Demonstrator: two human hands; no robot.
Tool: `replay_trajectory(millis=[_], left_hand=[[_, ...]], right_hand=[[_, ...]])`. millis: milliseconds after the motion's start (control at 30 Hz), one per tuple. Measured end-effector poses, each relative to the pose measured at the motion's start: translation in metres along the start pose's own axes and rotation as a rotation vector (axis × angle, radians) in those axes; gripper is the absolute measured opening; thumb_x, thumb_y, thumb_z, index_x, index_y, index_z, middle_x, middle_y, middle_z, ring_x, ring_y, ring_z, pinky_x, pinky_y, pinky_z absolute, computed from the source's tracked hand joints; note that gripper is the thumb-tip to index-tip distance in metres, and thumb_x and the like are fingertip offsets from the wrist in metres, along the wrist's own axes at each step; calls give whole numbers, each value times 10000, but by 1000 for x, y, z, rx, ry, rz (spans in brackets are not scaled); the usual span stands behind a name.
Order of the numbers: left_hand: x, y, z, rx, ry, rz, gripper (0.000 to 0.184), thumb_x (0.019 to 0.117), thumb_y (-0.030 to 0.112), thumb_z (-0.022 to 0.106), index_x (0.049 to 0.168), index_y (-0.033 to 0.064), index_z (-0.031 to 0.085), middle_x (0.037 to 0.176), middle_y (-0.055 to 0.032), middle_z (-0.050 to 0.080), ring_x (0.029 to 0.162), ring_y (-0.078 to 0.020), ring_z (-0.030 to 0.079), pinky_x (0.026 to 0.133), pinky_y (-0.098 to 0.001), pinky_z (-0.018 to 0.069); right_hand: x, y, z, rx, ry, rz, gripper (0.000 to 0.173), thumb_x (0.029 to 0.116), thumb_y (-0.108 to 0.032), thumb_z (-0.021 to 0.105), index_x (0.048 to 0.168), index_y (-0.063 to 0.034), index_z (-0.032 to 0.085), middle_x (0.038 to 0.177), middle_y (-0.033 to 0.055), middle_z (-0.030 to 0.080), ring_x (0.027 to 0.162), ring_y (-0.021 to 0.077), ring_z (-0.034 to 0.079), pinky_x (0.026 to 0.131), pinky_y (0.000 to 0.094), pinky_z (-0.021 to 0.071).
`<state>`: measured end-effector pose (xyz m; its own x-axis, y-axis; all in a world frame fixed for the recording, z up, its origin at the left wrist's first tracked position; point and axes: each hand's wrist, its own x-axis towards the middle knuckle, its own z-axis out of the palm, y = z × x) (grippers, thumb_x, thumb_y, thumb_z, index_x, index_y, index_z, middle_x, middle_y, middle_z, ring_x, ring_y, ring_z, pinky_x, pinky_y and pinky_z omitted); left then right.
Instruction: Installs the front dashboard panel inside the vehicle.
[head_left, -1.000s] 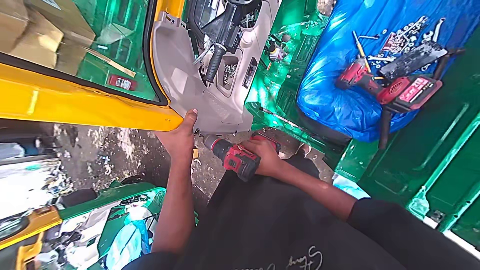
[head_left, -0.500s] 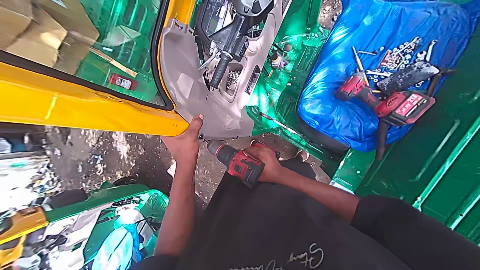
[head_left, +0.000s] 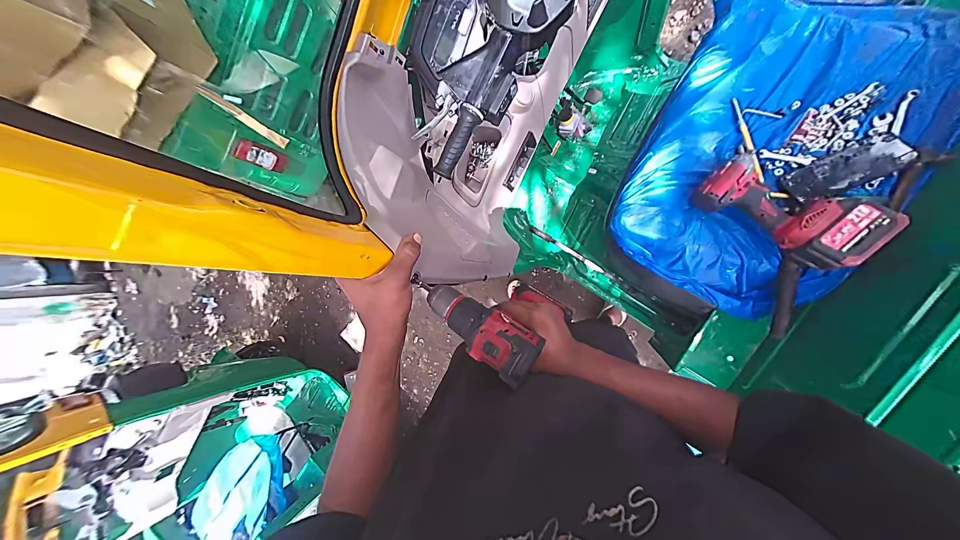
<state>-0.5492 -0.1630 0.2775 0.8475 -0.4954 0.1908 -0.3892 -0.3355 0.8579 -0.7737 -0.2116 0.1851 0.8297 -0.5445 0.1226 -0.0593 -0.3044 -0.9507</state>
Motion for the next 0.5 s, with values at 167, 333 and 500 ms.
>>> replay_trajectory(millis=[167,333,500], left_hand=[[3,1,2,-32,14,15,803,718,166,941,1376,51,496,1188,-59,700,1113,-190,693,966,-438,597],[4,2,4,-37,28,40,804,702,125,939,1366,38,493,1177,-67,706,1105,-192,700,963,-433,603],[3,0,3,-55,11,12,791,716,143,941,1366,47,499,1177,-66,703,1106,-202,698,970,-446,598]], right_hand=[[2,3,-1,9,-5,-22,381,913,-448,641,948,-73,696,838,110,713,793,267,714,642,502,536],[5,5,-1,-34,-10,-63,394,937,-455,617,1001,-75,701,847,114,711,789,275,713,643,501,543],[3,4,-1,-44,-17,-37,392,955,-439,581,921,-61,679,805,124,693,755,286,706,609,505,528]])
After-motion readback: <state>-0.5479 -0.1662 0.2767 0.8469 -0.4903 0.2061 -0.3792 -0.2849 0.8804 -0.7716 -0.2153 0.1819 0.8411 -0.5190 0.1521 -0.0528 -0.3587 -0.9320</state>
